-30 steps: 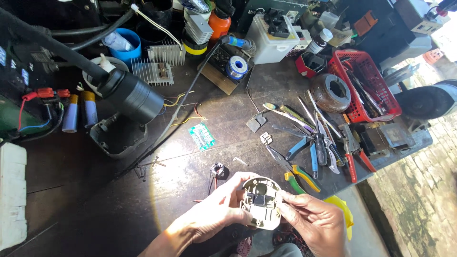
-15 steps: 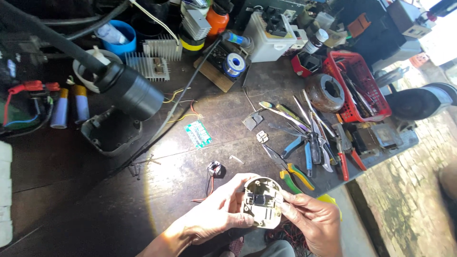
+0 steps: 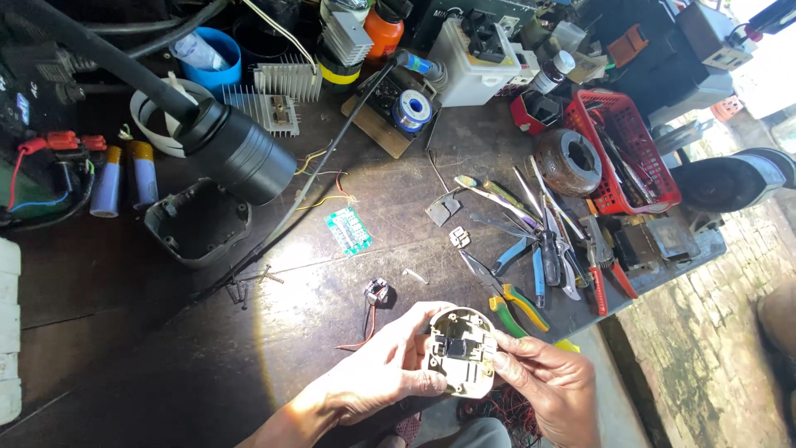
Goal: Repairing a small electronic component by assembling internal parts using pliers
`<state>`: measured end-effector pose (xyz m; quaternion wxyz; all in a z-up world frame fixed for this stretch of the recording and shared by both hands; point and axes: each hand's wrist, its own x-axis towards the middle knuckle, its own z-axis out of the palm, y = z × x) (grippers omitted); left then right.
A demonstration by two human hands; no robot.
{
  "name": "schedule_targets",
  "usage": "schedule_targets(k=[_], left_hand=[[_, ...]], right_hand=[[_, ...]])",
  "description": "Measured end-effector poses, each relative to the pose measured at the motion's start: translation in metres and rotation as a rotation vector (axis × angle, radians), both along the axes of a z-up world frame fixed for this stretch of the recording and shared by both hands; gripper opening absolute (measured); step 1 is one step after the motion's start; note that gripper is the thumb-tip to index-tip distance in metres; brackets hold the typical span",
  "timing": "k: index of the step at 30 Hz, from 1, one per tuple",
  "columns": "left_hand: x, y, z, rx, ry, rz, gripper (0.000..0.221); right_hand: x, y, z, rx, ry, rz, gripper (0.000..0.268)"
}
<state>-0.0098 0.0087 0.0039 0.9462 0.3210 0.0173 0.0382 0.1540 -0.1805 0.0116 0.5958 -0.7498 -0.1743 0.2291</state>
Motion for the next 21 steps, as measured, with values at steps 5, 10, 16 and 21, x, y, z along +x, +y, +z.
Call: schedule_targets(k=[5, 10, 16, 21], left_hand=[[0.000, -0.002, -0.009, -0.047, -0.085, 0.008, 0.078], [0.000, -0.004, -0.010, -0.009, -0.035, 0.008, 0.077], [0.002, -0.005, -0.014, 0.045, -0.115, 0.046, 0.073], [0.001, -0.004, -0.017, 0.112, -0.187, 0.073, 0.069]], right_hand=[[0.004, -0.005, -0.009, 0.018, -0.007, 0.015, 0.036], [0.006, -0.008, -0.012, 0.054, -0.014, 0.038, 0.036], [0.004, -0.005, -0.005, 0.010, -0.060, 0.071, 0.032], [0.002, -0.005, -0.009, 0.026, -0.118, 0.096, 0.029]])
